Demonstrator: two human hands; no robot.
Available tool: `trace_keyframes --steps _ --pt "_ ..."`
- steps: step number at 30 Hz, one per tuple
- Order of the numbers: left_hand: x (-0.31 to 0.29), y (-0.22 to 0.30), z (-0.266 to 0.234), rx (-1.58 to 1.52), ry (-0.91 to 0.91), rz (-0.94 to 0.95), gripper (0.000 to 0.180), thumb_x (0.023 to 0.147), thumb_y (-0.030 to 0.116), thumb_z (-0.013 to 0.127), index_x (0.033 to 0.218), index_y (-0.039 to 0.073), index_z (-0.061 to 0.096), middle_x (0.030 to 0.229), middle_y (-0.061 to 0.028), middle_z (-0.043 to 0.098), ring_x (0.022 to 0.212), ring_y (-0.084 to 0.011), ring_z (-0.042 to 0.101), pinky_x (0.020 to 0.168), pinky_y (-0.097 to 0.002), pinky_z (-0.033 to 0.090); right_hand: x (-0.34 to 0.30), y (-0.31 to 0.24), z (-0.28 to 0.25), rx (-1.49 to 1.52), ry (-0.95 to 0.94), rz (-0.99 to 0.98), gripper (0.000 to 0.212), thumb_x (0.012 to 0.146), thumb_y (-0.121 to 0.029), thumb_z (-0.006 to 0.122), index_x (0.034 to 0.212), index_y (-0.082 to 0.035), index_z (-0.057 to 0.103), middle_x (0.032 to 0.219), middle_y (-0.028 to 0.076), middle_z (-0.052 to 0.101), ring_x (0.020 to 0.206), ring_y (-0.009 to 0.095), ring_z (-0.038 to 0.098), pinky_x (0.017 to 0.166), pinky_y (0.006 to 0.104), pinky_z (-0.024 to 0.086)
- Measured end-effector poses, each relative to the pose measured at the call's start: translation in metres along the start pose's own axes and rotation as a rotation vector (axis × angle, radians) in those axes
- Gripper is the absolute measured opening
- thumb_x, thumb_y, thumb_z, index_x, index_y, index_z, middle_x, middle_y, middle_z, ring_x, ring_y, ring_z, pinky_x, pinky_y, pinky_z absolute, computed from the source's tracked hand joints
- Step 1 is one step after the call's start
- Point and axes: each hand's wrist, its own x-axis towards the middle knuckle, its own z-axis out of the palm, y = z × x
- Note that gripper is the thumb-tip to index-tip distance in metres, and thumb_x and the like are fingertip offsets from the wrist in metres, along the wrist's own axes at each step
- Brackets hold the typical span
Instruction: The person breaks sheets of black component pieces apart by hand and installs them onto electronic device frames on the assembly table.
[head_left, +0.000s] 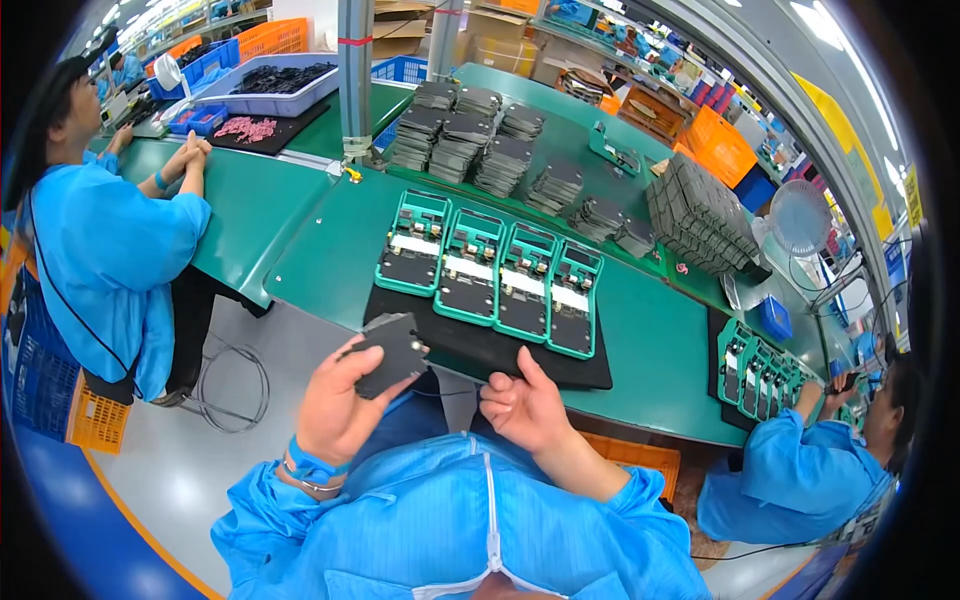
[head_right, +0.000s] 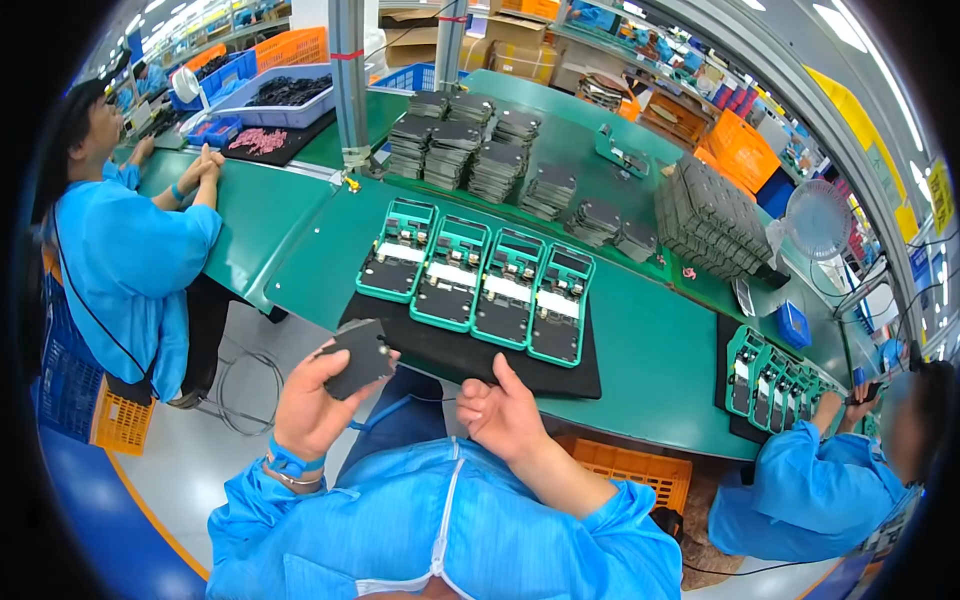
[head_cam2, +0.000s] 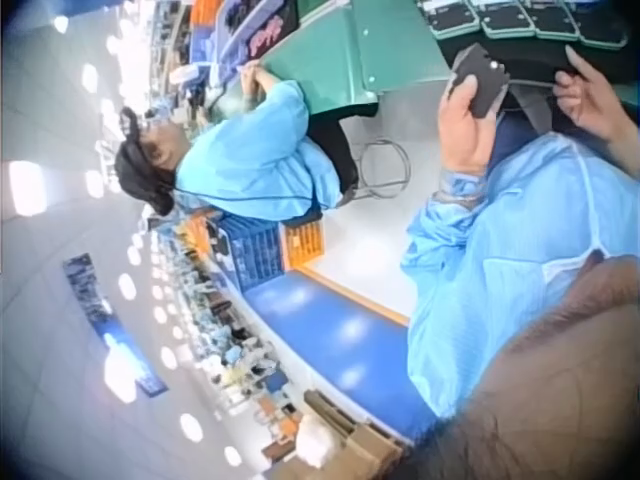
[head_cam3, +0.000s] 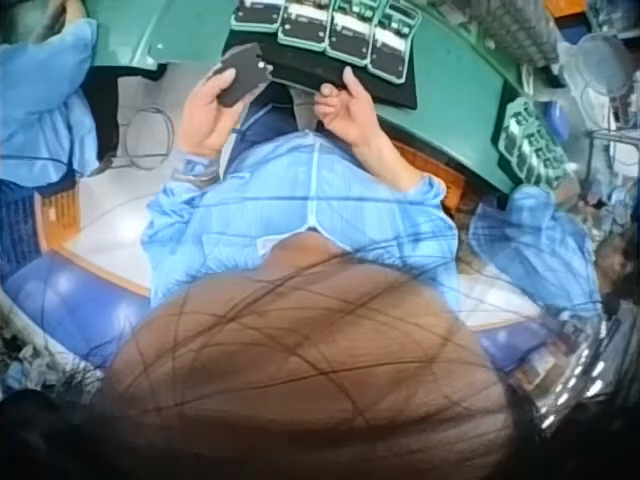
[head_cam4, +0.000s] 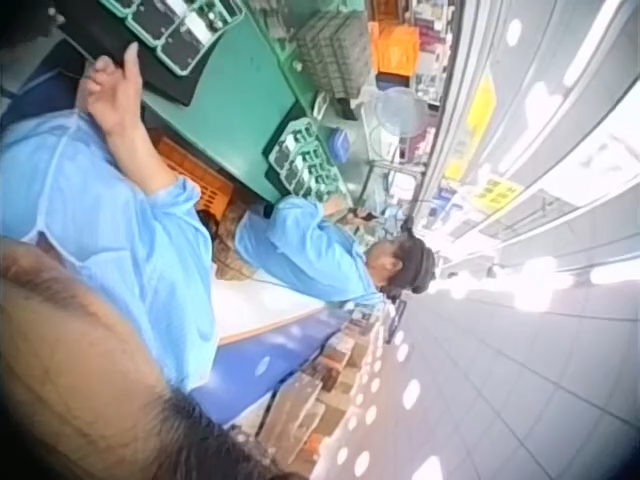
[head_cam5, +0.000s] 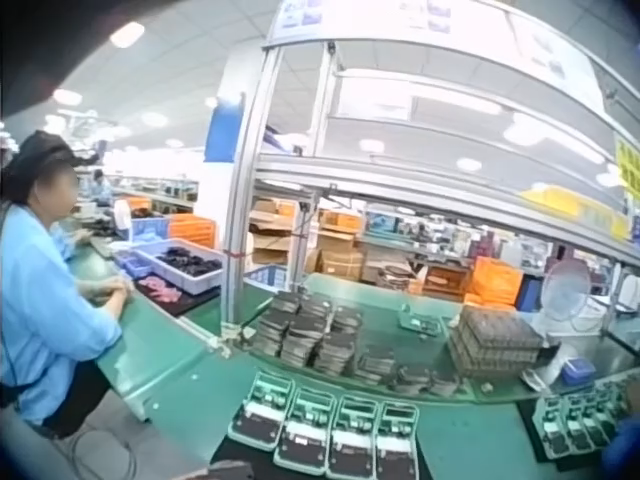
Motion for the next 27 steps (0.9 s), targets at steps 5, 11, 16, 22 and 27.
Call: trace_keyframes --steps 5,11,16,22,27 --pt "-0.002 0.009 0.001 -0.060 0.000 -0.156 0.041 0.088 0.005 0.048 0.127 -0.008 0.042 0.119 -0.0244 0.054 0.114 -0.0332 0.053 0.100 -0.0428 0.042 -0.015 0.004 0.019 0.080 0.108 -0.022 0.053 0.093 -0.049 0.046 0.073 0.000 0.053 0.063 0.003 0.045 0.059 0.013 0.037 0.055 0.0238 0.034" --pt "0.003 0.035 0.000 -0.093 -0.084 -0.302 0.043 0.088 0.007 0.051 0.128 -0.007 0.042 0.119 -0.0218 0.055 0.112 -0.0287 0.055 0.098 -0.0389 0.042 -0.015 0.015 0.027 0.119 0.226 -0.181 0.050 0.095 -0.045 0.045 0.070 -0.002 0.049 0.062 0.003 0.046 0.058 0.011 0.036 0.053 0.0238 0.033" --pt "0.007 0.041 0.000 -0.099 -0.121 -0.330 0.046 0.087 0.007 0.052 0.130 -0.008 0.040 0.120 -0.0211 0.054 0.112 -0.0276 0.054 0.098 -0.0375 0.042 -0.014 0.019 0.043 0.173 0.231 -0.211 0.052 0.095 -0.045 0.044 0.066 -0.002 0.048 0.059 0.002 0.042 0.057 0.011 0.036 0.051 0.0236 0.033" --pt "0.006 0.043 0.002 -0.086 -0.102 -0.336 0.047 0.087 0.008 0.052 0.130 -0.008 0.040 0.121 -0.0207 0.054 0.112 -0.0271 0.054 0.098 -0.0374 0.042 -0.015 0.019 0.046 0.188 0.238 -0.229 0.052 0.095 -0.044 0.044 0.064 -0.002 0.047 0.057 0.001 0.040 0.055 0.010 0.035 0.050 0.0233 0.032" --pt "0.009 0.045 0.001 -0.072 -0.116 -0.332 0.047 0.087 0.008 0.052 0.130 -0.008 0.040 0.120 -0.0211 0.054 0.111 -0.0275 0.055 0.098 -0.0376 0.042 -0.015 0.019 0.047 0.175 0.239 -0.220 0.050 0.095 -0.043 0.044 0.065 -0.003 0.047 0.056 0.000 0.038 0.055 0.010 0.036 0.051 0.0230 0.033"
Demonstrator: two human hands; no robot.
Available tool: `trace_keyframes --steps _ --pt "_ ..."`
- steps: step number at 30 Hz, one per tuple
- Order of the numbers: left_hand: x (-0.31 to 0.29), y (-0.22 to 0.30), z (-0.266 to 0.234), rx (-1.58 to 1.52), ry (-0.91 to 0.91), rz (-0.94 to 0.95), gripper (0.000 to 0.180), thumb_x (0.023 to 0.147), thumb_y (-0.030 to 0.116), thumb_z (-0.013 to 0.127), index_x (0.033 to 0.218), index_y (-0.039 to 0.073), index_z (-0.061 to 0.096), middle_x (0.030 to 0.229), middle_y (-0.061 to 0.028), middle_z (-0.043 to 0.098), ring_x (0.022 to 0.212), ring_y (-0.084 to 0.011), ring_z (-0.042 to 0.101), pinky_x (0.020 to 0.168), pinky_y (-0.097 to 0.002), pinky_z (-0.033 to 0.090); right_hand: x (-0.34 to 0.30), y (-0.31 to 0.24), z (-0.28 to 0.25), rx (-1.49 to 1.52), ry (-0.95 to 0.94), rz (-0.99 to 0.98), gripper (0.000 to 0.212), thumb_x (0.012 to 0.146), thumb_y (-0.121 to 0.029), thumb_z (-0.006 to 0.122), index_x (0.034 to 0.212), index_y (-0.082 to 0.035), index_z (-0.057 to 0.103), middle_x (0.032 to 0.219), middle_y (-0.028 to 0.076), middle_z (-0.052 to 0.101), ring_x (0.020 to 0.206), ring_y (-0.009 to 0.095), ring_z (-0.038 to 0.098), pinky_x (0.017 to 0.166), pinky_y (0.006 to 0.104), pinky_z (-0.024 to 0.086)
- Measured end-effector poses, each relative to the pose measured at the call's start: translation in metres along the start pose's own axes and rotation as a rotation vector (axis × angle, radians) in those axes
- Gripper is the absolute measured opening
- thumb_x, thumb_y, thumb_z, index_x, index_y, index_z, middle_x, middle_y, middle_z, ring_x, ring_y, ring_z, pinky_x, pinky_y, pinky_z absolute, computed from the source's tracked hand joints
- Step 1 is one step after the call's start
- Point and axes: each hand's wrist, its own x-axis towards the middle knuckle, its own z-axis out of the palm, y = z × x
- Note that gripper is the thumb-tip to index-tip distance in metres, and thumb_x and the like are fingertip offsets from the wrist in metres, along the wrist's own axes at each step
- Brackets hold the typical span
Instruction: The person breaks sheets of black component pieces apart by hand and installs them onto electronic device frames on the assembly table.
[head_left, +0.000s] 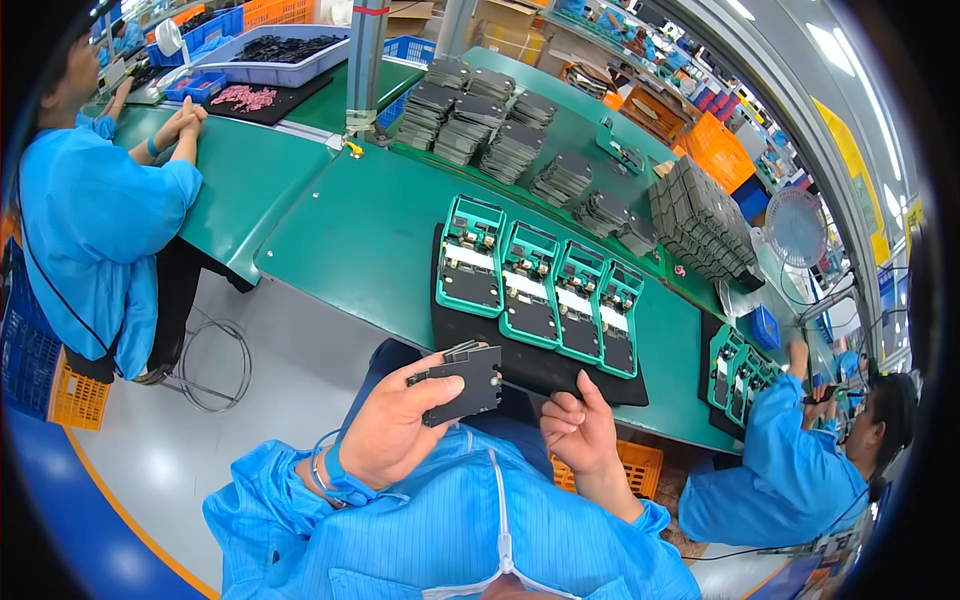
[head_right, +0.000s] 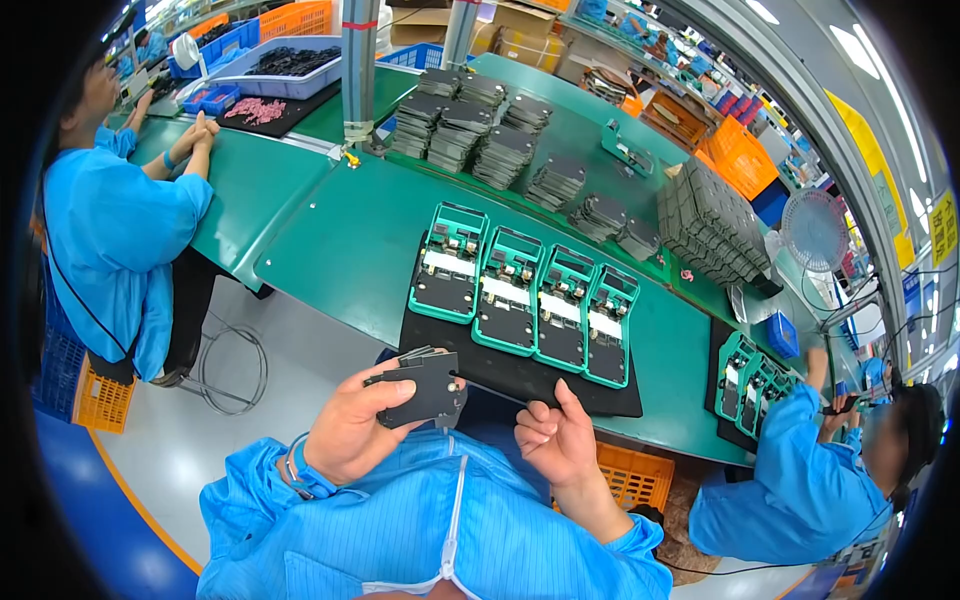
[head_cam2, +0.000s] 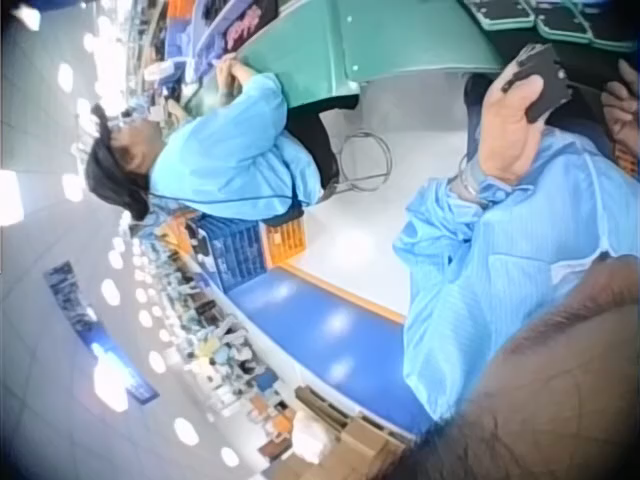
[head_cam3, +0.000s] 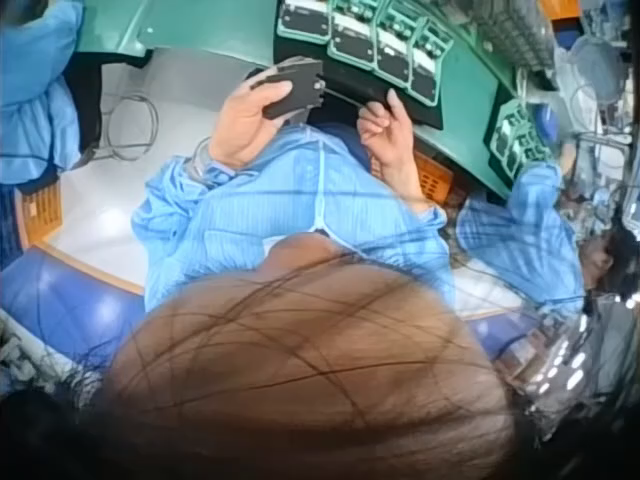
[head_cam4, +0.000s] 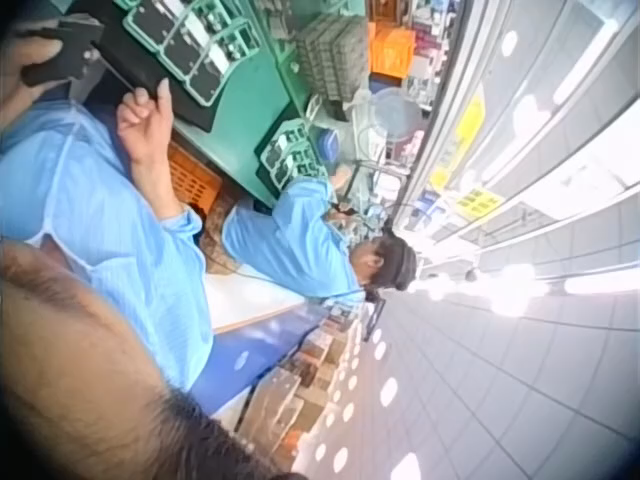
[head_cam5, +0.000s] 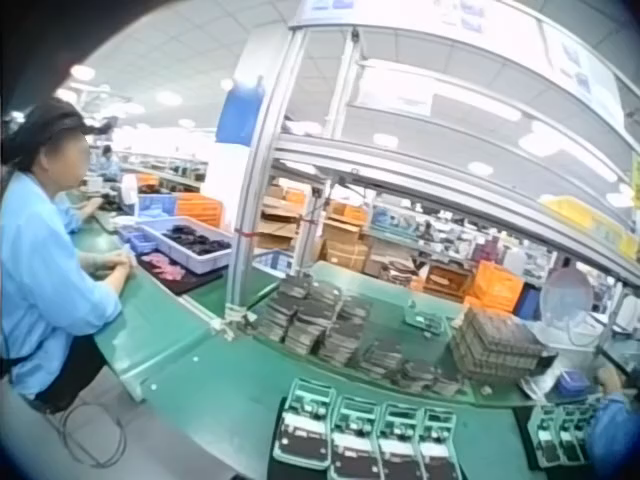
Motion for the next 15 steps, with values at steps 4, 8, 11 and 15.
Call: trace_keyframes --steps 4,8,11,15 --pt "0.003 0.004 -0.005 0.008 0.021 0.004 0.045 0.088 0.008 0.051 0.128 -0.008 0.041 0.119 -0.0229 0.055 0.110 -0.0284 0.055 0.097 -0.0380 0.043 0.001 0.002 0.003 0.015 0.002 0.023 0.049 0.095 -0.042 0.045 0.064 -0.004 0.046 0.056 -0.001 0.037 0.055 0.010 0.035 0.051 0.0228 0.033" --pt "0.006 0.009 -0.009 0.028 0.063 -0.010 0.042 0.089 0.008 0.049 0.127 -0.008 0.042 0.119 -0.0253 0.054 0.109 -0.0293 0.055 0.097 -0.0384 0.043 0.002 0.006 0.002 0.022 -0.026 0.027 0.050 0.096 -0.040 0.045 0.060 -0.005 0.044 0.059 0.001 0.039 0.055 0.010 0.036 0.051 0.0233 0.034" --pt "0.007 0.014 -0.010 0.046 0.046 -0.026 0.042 0.089 0.009 0.048 0.127 -0.008 0.042 0.120 -0.0260 0.053 0.110 -0.0297 0.055 0.097 -0.0385 0.043 0.001 0.008 0.002 -0.002 -0.002 -0.005 0.051 0.096 -0.038 0.045 0.057 -0.006 0.043 0.062 0.002 0.042 0.056 0.010 0.037 0.052 0.0238 0.034" --pt "0.011 0.021 -0.015 0.059 0.008 -0.042 0.042 0.089 0.008 0.047 0.127 -0.008 0.041 0.120 -0.0268 0.053 0.111 -0.0310 0.054 0.097 -0.0394 0.043 0.001 0.016 0.004 -0.024 0.020 -0.060 0.050 0.095 -0.037 0.047 0.056 -0.006 0.044 0.063 0.003 0.044 0.056 0.011 0.038 0.051 0.0246 0.035"
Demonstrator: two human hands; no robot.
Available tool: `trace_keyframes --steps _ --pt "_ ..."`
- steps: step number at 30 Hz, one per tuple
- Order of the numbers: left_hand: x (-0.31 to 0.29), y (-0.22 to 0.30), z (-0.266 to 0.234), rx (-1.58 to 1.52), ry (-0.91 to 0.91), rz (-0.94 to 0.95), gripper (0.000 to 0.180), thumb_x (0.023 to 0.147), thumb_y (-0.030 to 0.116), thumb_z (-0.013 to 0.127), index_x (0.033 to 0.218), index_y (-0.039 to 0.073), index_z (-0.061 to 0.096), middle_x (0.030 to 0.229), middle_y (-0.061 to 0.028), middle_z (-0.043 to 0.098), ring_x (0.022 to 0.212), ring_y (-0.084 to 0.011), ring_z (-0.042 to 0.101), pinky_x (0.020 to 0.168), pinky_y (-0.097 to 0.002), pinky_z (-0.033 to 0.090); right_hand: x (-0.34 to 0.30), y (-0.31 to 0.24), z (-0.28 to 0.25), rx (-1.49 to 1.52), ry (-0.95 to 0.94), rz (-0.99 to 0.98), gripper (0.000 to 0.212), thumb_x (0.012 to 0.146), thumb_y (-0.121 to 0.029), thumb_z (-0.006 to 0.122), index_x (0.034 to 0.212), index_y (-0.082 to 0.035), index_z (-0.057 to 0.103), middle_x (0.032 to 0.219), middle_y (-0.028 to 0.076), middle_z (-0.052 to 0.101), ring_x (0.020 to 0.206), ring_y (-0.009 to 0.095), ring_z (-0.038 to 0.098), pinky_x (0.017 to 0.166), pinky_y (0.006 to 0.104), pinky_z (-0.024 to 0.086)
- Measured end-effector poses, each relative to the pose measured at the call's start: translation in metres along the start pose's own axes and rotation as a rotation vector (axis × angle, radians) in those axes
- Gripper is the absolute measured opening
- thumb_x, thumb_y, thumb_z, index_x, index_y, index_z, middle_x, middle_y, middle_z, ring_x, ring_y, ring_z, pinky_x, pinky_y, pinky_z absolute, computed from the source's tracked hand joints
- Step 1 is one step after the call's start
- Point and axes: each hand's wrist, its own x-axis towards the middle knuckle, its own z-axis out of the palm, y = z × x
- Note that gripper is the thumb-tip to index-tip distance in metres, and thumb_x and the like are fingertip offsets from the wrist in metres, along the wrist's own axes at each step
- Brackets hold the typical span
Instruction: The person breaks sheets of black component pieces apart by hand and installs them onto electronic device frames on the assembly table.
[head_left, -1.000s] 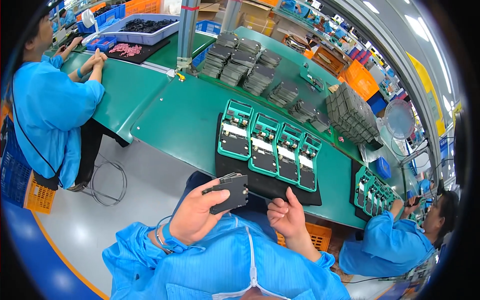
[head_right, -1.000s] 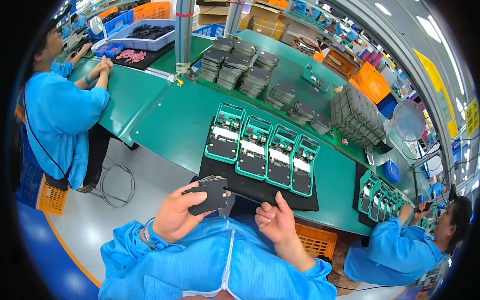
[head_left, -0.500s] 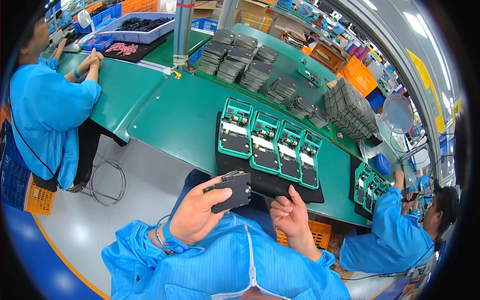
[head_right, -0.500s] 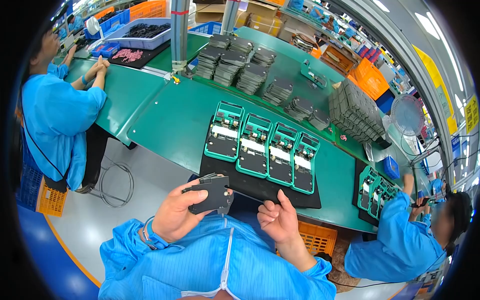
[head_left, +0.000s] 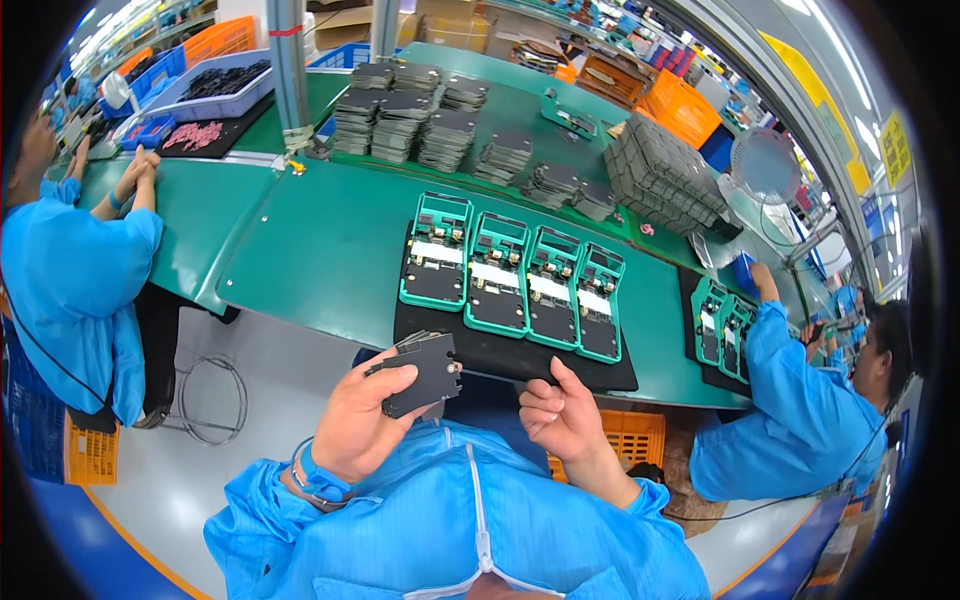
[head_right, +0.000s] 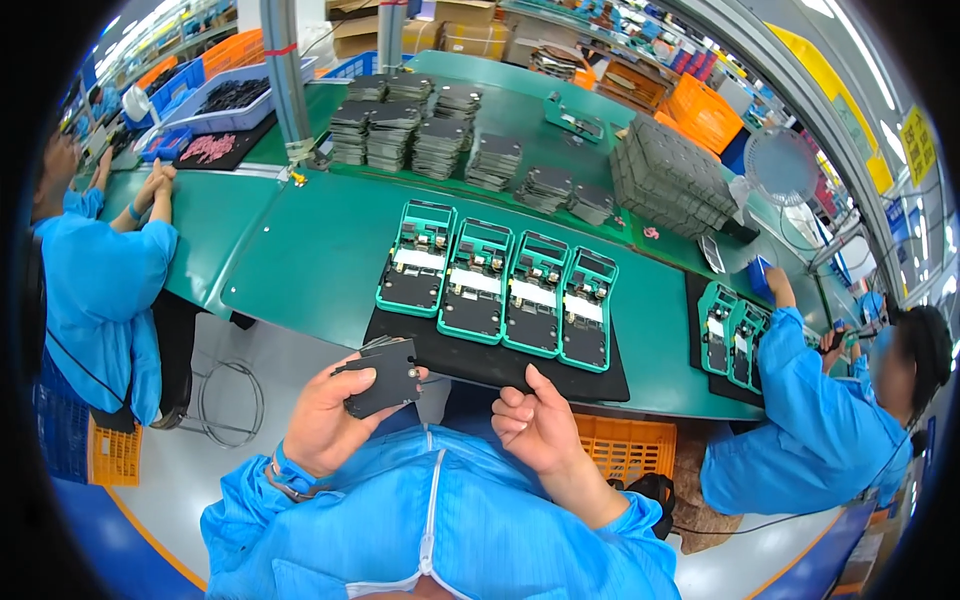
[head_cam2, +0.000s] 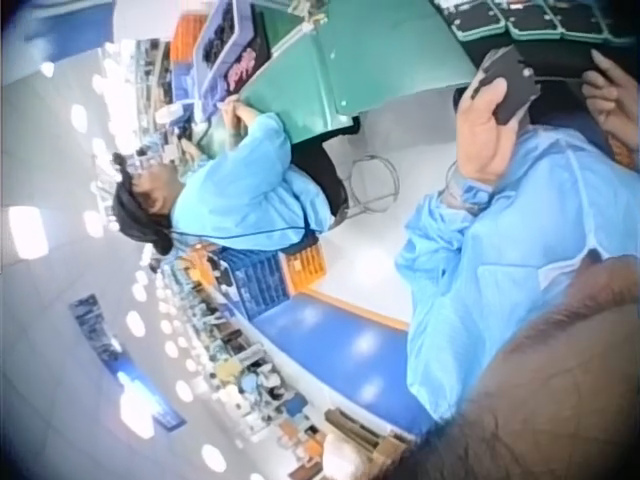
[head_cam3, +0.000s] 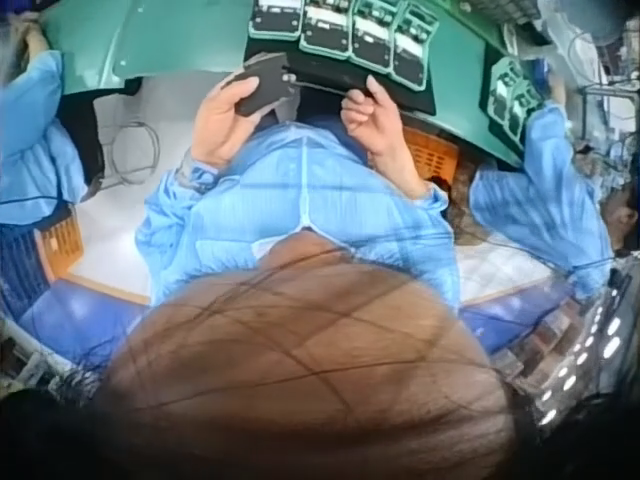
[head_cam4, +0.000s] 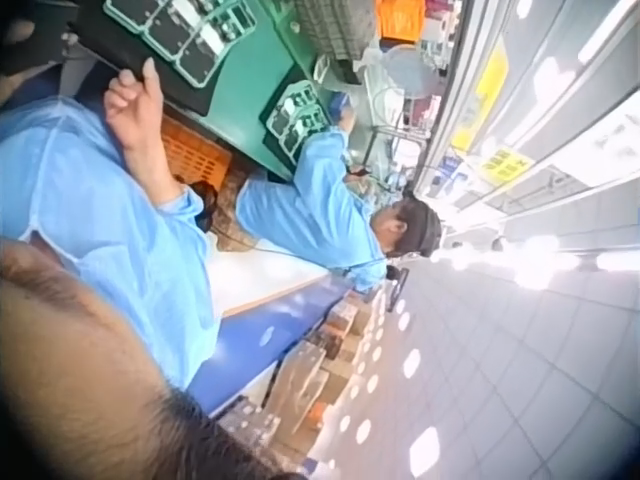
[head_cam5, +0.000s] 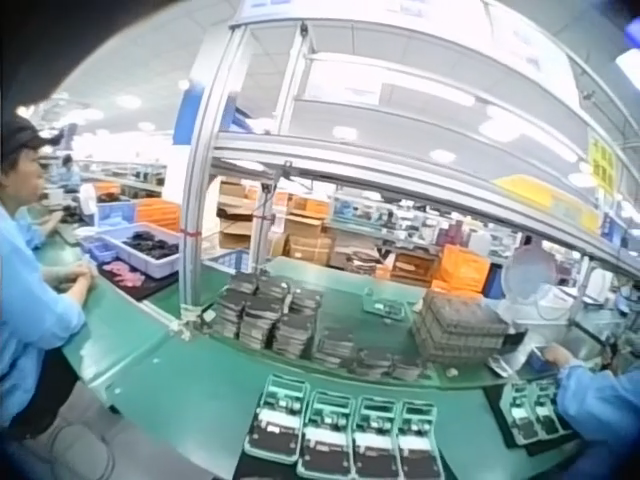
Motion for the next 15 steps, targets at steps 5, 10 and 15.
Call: trace_keyframes --steps 5,10,15 --pt "0.007 0.011 -0.012 0.010 -0.011 -0.022 0.042 0.088 0.008 0.048 0.126 -0.009 0.041 0.118 -0.0269 0.053 0.112 -0.0335 0.053 0.097 -0.0412 0.043 0.007 0.012 0.005 0.041 -0.004 -0.044 0.045 0.094 -0.036 0.050 0.063 -0.003 0.047 0.063 0.003 0.044 0.056 0.010 0.038 0.050 0.0238 0.035" --pt "0.026 0.024 -0.035 0.007 -0.106 -0.103 0.041 0.087 0.007 0.049 0.125 -0.009 0.042 0.116 -0.0267 0.053 0.113 -0.0350 0.052 0.098 -0.0428 0.042 0.016 0.024 0.004 0.046 -0.015 -0.139 0.041 0.093 -0.035 0.053 0.070 -0.002 0.047 0.061 0.002 0.044 0.054 0.010 0.038 0.050 0.0226 0.035" --pt "0.048 0.036 -0.064 0.021 -0.170 -0.218 0.039 0.087 0.005 0.049 0.123 -0.009 0.043 0.116 -0.0259 0.054 0.111 -0.0350 0.054 0.098 -0.0433 0.042 0.033 0.038 0.003 0.075 0.062 -0.249 0.040 0.091 -0.035 0.055 0.070 -0.002 0.047 0.060 0.000 0.044 0.051 0.008 0.036 0.046 0.0214 0.034"
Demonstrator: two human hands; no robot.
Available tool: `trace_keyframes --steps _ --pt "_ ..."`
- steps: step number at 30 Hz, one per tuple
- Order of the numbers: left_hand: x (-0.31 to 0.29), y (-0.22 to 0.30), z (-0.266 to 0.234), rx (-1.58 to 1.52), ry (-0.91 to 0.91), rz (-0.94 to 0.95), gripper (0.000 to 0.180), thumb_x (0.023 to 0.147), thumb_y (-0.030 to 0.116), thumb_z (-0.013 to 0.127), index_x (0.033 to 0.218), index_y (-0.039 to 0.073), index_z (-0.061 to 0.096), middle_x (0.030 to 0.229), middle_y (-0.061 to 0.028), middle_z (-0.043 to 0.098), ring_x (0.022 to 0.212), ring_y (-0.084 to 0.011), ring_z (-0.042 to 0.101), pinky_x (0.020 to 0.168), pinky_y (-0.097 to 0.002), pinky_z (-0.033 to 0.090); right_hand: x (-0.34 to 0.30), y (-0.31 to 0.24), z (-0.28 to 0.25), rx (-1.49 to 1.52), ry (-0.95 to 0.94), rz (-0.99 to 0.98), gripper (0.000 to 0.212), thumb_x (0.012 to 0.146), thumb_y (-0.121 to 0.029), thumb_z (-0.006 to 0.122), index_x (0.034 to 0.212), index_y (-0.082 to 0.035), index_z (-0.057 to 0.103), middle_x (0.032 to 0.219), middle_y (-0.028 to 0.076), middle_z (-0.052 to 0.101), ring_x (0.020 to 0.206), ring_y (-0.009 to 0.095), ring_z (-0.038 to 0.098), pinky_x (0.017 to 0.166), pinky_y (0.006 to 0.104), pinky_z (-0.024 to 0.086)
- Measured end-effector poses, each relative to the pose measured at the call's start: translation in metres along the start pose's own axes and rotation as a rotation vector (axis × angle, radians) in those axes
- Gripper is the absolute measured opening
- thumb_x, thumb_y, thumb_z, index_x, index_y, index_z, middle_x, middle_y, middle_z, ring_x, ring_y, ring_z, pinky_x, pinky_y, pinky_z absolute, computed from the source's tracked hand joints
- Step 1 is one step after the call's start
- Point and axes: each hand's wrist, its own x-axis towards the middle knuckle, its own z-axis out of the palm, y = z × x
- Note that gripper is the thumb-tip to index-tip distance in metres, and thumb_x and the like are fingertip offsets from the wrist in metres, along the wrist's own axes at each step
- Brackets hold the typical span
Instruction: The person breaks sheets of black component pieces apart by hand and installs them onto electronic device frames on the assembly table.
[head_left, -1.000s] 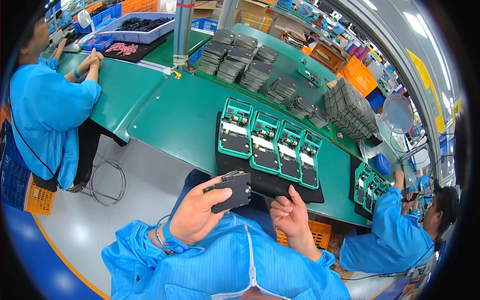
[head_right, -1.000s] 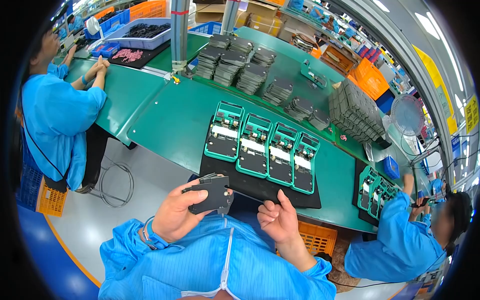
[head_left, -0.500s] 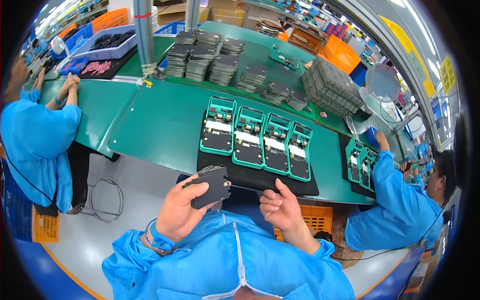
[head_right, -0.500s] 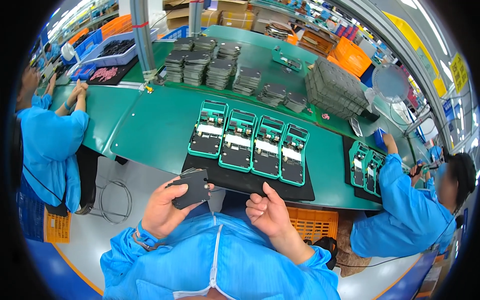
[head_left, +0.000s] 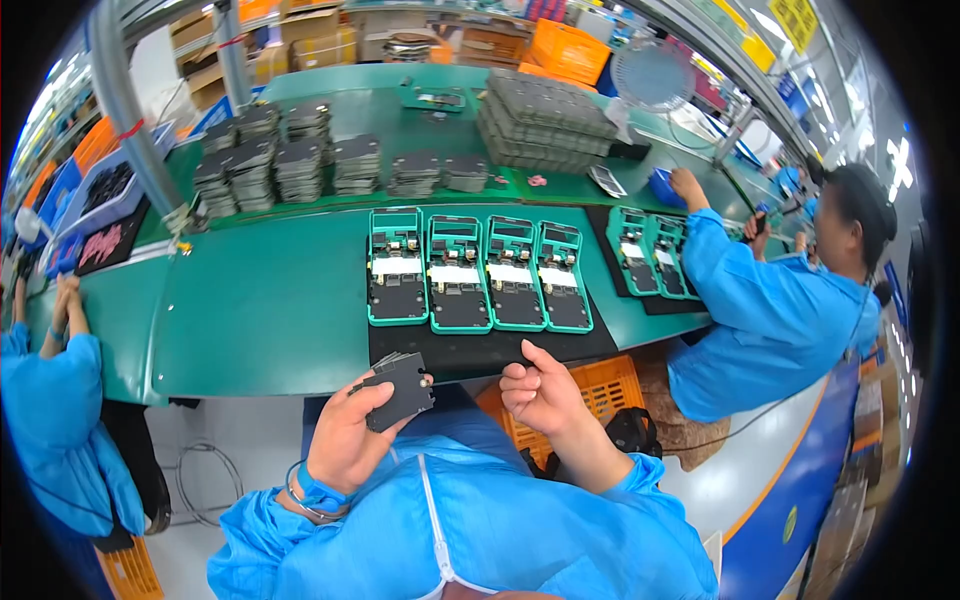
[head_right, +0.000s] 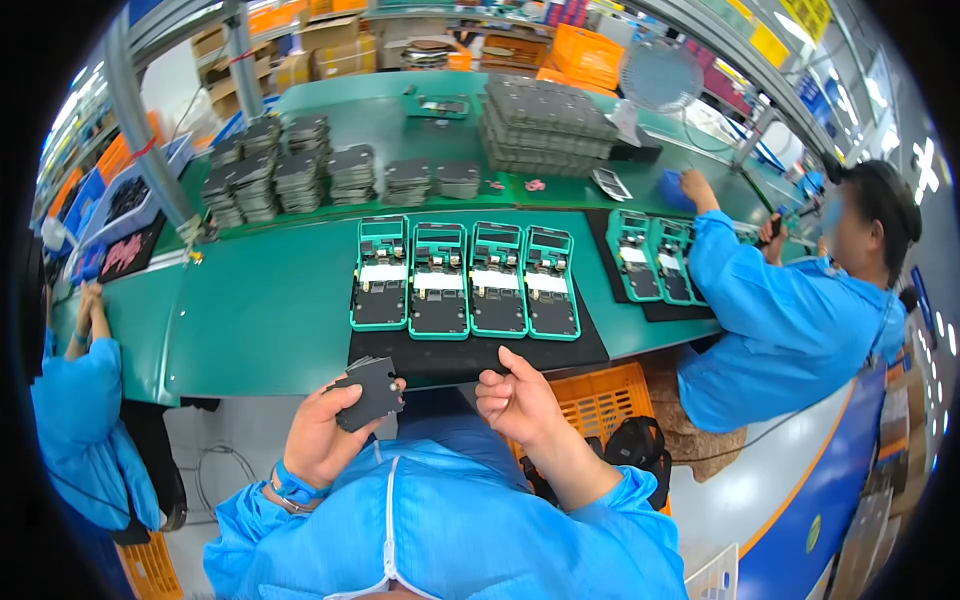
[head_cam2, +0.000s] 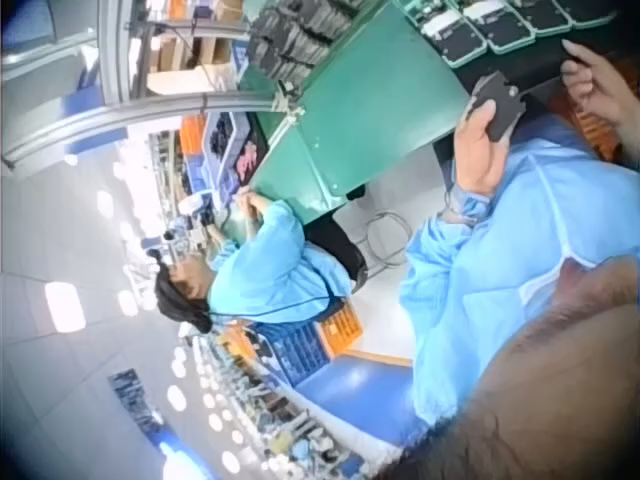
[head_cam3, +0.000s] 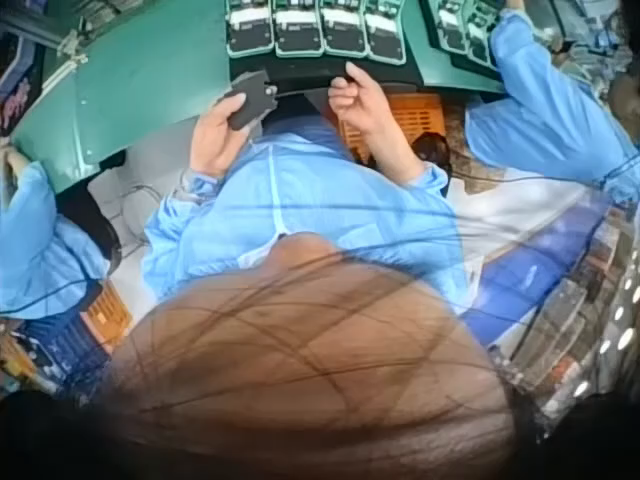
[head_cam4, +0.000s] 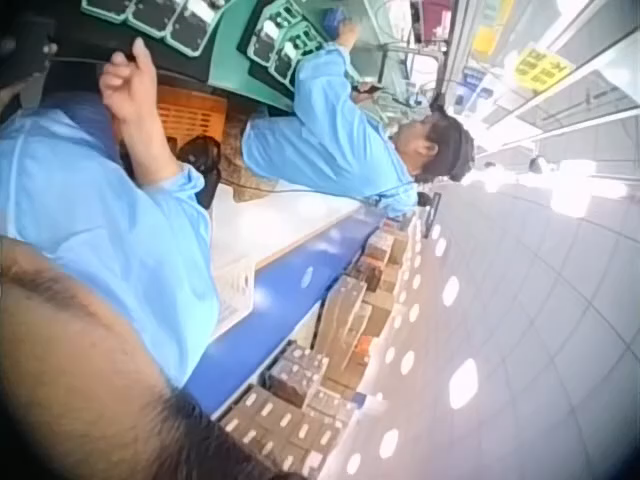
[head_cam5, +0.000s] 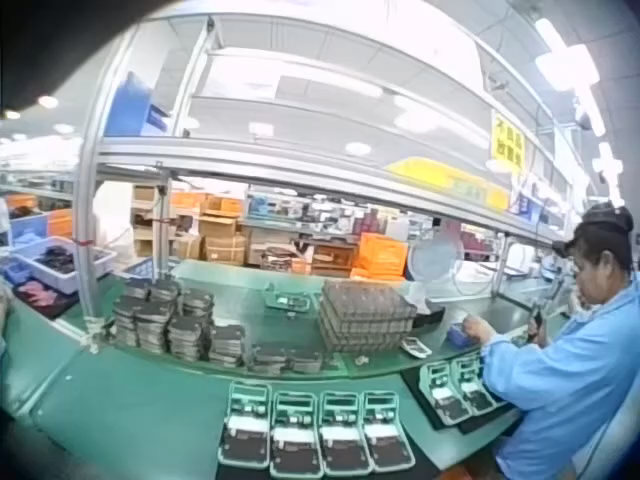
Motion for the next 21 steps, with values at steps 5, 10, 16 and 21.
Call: trace_keyframes --steps 5,10,16,21 --pt "0.017 0.000 -0.028 0.020 -0.094 -0.107 0.037 0.087 0.003 0.048 0.122 -0.008 0.045 0.116 -0.0234 0.056 0.110 -0.0336 0.055 0.097 -0.0425 0.043 0.011 0.012 -0.013 -0.030 0.026 -0.181 0.040 0.091 -0.035 0.056 0.070 -0.003 0.047 0.061 0.000 0.045 0.051 0.008 0.038 0.045 0.0209 0.034" --pt "0.031 0.000 -0.040 0.089 -0.139 -0.158 0.035 0.087 0.005 0.049 0.120 -0.007 0.049 0.114 -0.0191 0.058 0.108 -0.0276 0.056 0.098 -0.0374 0.042 0.023 0.018 -0.031 -0.042 0.009 -0.285 0.032 0.093 -0.031 0.054 0.079 -0.002 0.051 0.070 0.004 0.053 0.056 0.009 0.044 0.051 0.0227 0.039" --pt "0.040 -0.004 -0.050 0.121 -0.146 -0.145 0.036 0.087 0.005 0.047 0.121 -0.005 0.050 0.113 -0.0179 0.059 0.108 -0.0266 0.055 0.098 -0.0374 0.041 0.026 0.017 -0.036 -0.286 0.011 -0.406 0.028 0.095 -0.028 0.051 0.085 -0.002 0.054 0.079 0.008 0.061 0.062 0.013 0.050 0.055 0.0265 0.042" --pt "0.044 -0.010 -0.053 0.123 -0.128 -0.138 0.037 0.087 0.005 0.047 0.122 -0.006 0.049 0.113 -0.0182 0.058 0.109 -0.0272 0.055 0.098 -0.0375 0.041 0.030 -0.001 -0.039 -0.319 -0.021 -0.300 0.030 0.095 -0.026 0.049 0.092 0.003 0.055 0.081 0.009 0.062 0.066 0.015 0.053 0.058 0.0263 0.045"
